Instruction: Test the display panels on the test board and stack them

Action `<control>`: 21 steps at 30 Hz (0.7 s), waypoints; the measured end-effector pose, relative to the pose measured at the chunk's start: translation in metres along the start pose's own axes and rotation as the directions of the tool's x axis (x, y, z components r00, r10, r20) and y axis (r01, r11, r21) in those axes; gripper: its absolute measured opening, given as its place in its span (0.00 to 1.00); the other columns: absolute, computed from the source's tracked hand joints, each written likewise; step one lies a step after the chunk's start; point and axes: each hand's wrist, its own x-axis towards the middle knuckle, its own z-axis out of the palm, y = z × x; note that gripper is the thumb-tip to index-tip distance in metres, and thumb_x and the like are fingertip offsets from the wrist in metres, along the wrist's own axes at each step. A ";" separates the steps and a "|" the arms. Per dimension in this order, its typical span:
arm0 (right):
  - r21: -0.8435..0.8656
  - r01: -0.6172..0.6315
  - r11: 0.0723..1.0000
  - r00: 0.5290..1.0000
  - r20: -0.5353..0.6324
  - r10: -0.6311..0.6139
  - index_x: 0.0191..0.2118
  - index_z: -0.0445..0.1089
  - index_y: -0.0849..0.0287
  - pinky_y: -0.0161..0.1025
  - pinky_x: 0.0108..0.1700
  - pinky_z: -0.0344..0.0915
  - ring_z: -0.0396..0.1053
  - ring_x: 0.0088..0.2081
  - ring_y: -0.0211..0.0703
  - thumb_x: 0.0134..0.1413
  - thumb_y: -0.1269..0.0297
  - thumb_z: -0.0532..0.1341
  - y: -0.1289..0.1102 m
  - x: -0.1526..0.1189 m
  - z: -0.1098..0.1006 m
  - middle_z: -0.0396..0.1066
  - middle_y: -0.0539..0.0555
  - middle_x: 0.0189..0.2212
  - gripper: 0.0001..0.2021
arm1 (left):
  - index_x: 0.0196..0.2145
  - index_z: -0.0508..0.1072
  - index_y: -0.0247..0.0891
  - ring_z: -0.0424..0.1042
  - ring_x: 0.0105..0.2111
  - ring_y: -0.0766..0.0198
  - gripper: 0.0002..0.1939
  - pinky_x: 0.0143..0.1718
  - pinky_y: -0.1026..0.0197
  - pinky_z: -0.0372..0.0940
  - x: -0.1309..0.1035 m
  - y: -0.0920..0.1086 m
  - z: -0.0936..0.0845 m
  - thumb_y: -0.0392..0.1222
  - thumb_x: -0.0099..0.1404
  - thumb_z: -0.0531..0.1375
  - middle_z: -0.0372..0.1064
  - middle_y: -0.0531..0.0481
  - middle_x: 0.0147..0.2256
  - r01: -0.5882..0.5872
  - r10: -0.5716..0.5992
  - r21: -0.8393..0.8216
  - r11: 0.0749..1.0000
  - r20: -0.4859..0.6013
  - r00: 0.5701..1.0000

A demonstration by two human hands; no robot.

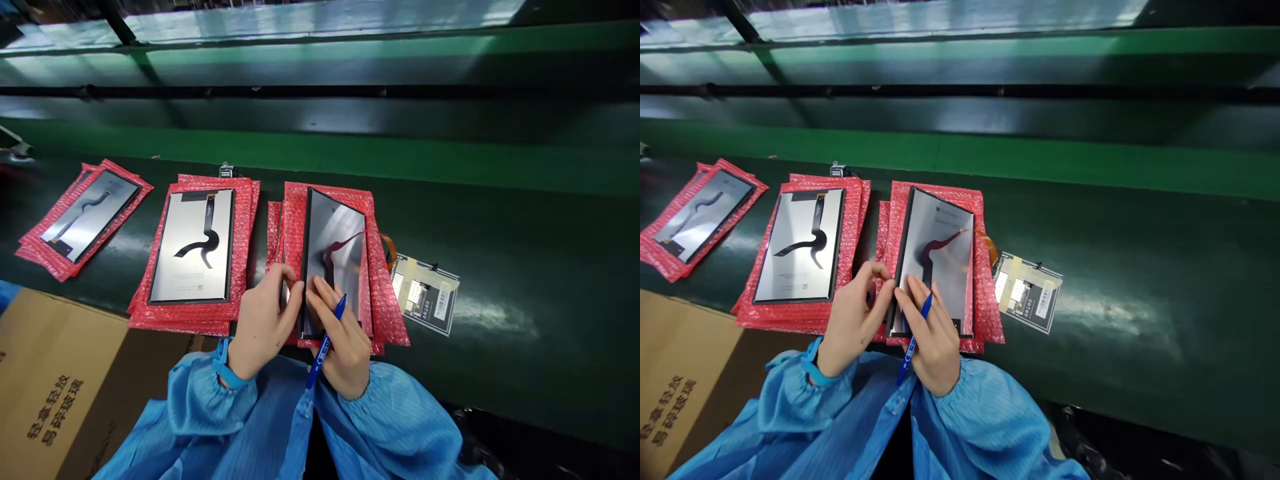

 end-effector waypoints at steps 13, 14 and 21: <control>0.096 -0.035 0.995 0.999 0.011 0.034 0.71 0.48 0.61 0.60 0.65 0.60 0.54 0.67 0.60 0.56 0.53 0.65 0.003 0.003 -0.008 0.56 0.64 0.66 0.42 | 0.22 0.66 0.37 0.68 0.29 0.64 0.19 0.31 0.61 0.56 0.019 0.003 0.000 0.43 0.71 0.52 0.66 0.51 0.26 -0.082 0.067 0.097 0.992 0.156 0.986; 0.093 -0.031 0.995 0.999 0.021 0.030 0.71 0.47 0.63 0.62 0.65 0.59 0.53 0.68 0.61 0.56 0.50 0.63 0.003 0.003 -0.010 0.56 0.64 0.66 0.43 | 0.23 0.68 0.37 0.69 0.30 0.63 0.18 0.32 0.61 0.57 0.020 0.007 -0.003 0.42 0.71 0.52 0.69 0.49 0.29 -0.097 0.077 0.139 0.985 0.145 0.986; -0.074 0.006 0.997 0.990 -0.141 -0.017 0.71 0.49 0.53 0.59 0.64 0.63 0.58 0.65 0.56 0.65 0.72 0.52 0.002 0.000 -0.012 0.56 0.57 0.67 0.30 | 0.25 0.70 0.37 0.72 0.27 0.65 0.21 0.27 0.64 0.60 0.018 0.028 -0.002 0.41 0.74 0.48 0.71 0.51 0.25 -0.263 0.257 -0.009 0.965 0.232 0.938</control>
